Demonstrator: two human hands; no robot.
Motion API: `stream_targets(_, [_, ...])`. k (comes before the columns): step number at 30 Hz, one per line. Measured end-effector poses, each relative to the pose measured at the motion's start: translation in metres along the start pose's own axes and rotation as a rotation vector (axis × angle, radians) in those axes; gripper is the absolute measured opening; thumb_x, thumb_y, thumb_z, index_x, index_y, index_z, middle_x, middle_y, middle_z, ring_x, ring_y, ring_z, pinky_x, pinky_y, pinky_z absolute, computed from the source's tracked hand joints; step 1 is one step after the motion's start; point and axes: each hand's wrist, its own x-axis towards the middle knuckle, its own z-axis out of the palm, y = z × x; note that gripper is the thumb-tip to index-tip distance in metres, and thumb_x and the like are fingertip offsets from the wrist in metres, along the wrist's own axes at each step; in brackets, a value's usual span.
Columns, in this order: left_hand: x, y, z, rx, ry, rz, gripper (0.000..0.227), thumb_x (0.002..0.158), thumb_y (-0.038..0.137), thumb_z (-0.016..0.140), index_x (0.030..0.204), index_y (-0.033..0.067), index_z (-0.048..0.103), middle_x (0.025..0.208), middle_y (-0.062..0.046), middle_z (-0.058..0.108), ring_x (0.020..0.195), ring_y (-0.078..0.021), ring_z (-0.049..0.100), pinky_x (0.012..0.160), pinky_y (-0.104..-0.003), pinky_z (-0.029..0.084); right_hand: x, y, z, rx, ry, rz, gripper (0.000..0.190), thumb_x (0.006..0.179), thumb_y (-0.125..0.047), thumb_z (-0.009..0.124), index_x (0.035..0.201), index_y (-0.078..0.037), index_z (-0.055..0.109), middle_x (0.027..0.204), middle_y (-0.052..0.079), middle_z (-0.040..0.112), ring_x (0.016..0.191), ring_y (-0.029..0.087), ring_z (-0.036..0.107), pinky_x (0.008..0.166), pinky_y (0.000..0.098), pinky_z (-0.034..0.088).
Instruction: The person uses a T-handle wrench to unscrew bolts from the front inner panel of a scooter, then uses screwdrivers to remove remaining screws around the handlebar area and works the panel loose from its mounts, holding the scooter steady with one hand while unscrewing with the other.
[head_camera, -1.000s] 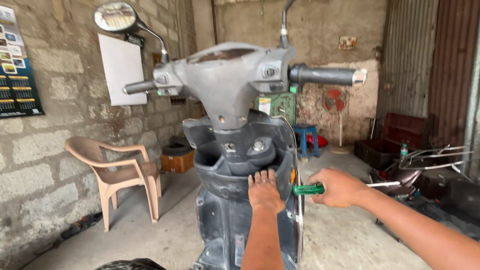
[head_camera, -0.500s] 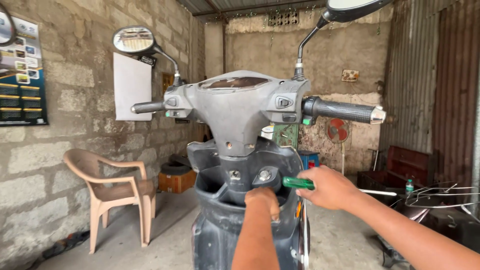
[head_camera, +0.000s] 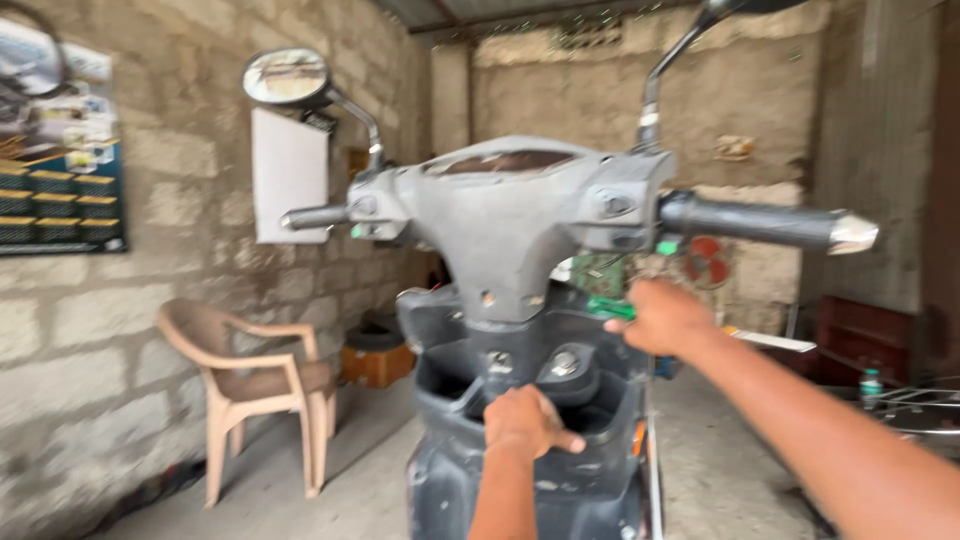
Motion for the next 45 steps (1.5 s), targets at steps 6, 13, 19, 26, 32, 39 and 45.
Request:
stream_targets(6, [0.015,-0.028,0.005,-1.188,0.438,-0.13,0.027,0.088,0.021,0.075,0.074,-0.0014,0.076,0.063,-0.01,0.07,0.056,-0.0181,0.064,0.052,-0.031,0.048,0.009,0.004,-0.002,-0.072,-0.058,-0.02,0.049,0.084,-0.046,0.079,0.095,0.001,0.073,0.098,0.022,0.074,0.097,0.036,0.074,0.089,0.0474,0.056])
stream_targets(13, [0.014,-0.024,-0.036,-1.812,0.525,-0.124,0.018,0.092,0.017,0.063,0.089,0.0024,0.073,0.065,-0.009,0.064,0.048,-0.0168,0.057,0.045,-0.031,0.047,0.007,0.0,-0.007,-0.085,-0.085,0.001,0.047,0.086,-0.044,0.078,0.099,0.0,0.073,0.103,0.02,0.075,0.1,0.036,0.073,0.091,0.0472,0.055])
stream_targets(19, [0.027,-0.022,-0.042,-2.158,0.4,-0.084,0.024,0.095,0.024,0.06,0.091,0.0002,0.064,0.071,-0.008,0.067,0.056,-0.0171,0.062,0.052,-0.031,0.053,0.004,-0.001,-0.008,-0.082,-0.093,0.003,0.048,0.087,-0.046,0.077,0.098,0.0,0.073,0.102,0.02,0.075,0.1,0.035,0.073,0.091,0.0473,0.055])
stream_targets(26, [0.015,-0.014,-0.052,-1.956,0.442,-0.181,0.018,0.093,0.015,0.063,0.1,0.0005,0.072,0.07,-0.007,0.066,0.054,-0.0162,0.061,0.05,-0.03,0.051,0.005,0.006,0.0,-0.086,-0.063,-0.005,0.047,0.087,-0.047,0.077,0.098,-0.001,0.073,0.101,0.02,0.074,0.098,0.035,0.073,0.09,0.0469,0.056])
stream_targets(32, [0.03,-0.014,-0.05,-1.892,0.611,-0.107,0.014,0.094,0.01,0.062,0.09,0.0021,0.073,0.061,-0.006,0.061,0.044,-0.0146,0.053,0.04,-0.029,0.04,0.0,-0.029,-0.017,-0.098,-0.241,0.031,0.054,0.088,-0.051,0.08,0.105,-0.001,0.07,0.097,0.016,0.075,0.092,0.027,0.075,0.085,0.0404,0.059])
stream_targets(39, [0.031,0.011,-0.059,-1.993,0.769,-0.11,0.023,0.099,0.017,0.059,0.088,0.0015,0.073,0.06,-0.004,0.059,0.045,-0.0133,0.05,0.041,-0.028,0.037,0.004,-0.088,-0.051,0.897,-0.195,-0.409,0.023,0.098,-0.024,0.061,0.116,-0.009,0.063,0.09,0.005,0.064,0.085,0.013,0.062,0.077,0.0331,0.057])
stream_targets(45, [0.018,0.006,-0.088,-1.425,1.199,0.129,0.034,0.103,0.017,0.05,0.097,-0.0008,0.078,0.079,-0.004,0.072,0.075,-0.0153,0.068,0.071,-0.028,0.051,-0.006,-0.143,-0.076,0.757,0.076,-0.871,0.027,0.089,-0.003,0.069,0.112,-0.005,0.055,0.099,0.005,0.07,0.096,0.013,0.07,0.083,0.0292,0.058])
